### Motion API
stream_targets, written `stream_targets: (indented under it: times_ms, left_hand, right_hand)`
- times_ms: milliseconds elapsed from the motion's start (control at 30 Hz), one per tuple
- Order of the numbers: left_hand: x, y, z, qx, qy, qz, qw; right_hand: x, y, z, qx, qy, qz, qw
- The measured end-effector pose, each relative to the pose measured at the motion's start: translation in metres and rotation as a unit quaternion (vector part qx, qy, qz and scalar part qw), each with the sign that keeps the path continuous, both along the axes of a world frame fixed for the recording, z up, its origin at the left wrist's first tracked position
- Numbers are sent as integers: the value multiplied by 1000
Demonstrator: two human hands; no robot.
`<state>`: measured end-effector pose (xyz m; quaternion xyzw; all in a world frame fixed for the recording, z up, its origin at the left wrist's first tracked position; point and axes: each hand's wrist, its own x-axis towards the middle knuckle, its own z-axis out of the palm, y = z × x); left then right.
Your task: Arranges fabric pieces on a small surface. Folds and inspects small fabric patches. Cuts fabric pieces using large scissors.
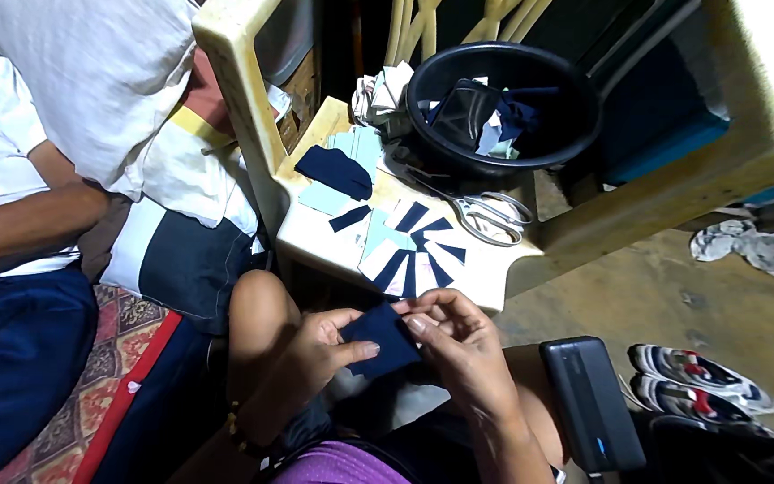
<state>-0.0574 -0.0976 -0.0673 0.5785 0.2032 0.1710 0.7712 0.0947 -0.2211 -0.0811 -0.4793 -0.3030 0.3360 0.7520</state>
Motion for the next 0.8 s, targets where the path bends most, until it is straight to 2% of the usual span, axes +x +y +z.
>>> stream_targets:
  times_ms: [333, 600, 700, 800]
  left_hand:
    - [-4, 5, -1, 15, 2, -31, 999]
    - [-2, 9, 0, -128, 22, -29, 991]
    - [0, 9, 4, -105, 17, -25, 994]
    - [4, 9, 4, -40, 11, -27, 999]
  right_hand:
    - [0, 2, 5, -8, 2, 2, 1000]
    - [3, 8, 6, -22, -19, -19, 999]
    - [4, 9, 6, -21, -24, -18, 999]
    - [4, 11, 6, -23, -24, -24, 999]
